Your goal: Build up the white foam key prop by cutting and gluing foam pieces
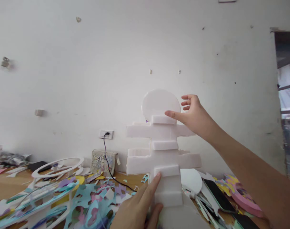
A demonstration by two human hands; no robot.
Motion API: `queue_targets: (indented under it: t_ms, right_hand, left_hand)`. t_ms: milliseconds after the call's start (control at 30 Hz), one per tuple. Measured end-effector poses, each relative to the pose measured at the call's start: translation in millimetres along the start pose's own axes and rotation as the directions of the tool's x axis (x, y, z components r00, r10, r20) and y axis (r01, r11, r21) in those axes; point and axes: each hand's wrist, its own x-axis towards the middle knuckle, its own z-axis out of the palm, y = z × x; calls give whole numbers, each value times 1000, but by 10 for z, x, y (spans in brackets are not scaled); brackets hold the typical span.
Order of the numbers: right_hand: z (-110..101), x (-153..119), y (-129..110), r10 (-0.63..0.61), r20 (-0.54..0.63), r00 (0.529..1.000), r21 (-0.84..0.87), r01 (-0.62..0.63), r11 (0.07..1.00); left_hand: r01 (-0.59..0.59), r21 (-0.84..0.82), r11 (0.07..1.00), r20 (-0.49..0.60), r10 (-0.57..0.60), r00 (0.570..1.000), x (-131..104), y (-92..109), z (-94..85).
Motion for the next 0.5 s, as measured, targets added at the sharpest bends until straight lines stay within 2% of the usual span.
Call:
queue_targets:
  t_ms: [67,133,200,300,367,433,500]
  right_hand:
    - [2,75,35,39,149,988,83,-52,995]
    - [8,133,61,5,302,953,157,-54,986]
    - [21,180,81,-52,406,913,228,-46,973]
    - [45,224,102,-93,439,894,263,-29,964]
    - [57,235,112,-84,428,900,234,-20,972]
    - [61,242,130,-69,460,885,201,-28,979]
    - [53,267,174,-29,466,885,207,-76,975]
  left_hand:
    - [10,-13,1000,10,-10,1000,-2,6,-9]
    - [23,-22,999,12,-23,1000,1,15,-17]
    - [45,-30,999,16,-44,999,11,22,-21]
    - [87,-33,996,18,-86,996,31,27,-19]
    - [110,-39,993,24,-109,994,45,28,-20]
    - [130,-53,990,33,-128,991,59,30,-28]
    - [163,-76,984,44,-160,986,76,26,-40]
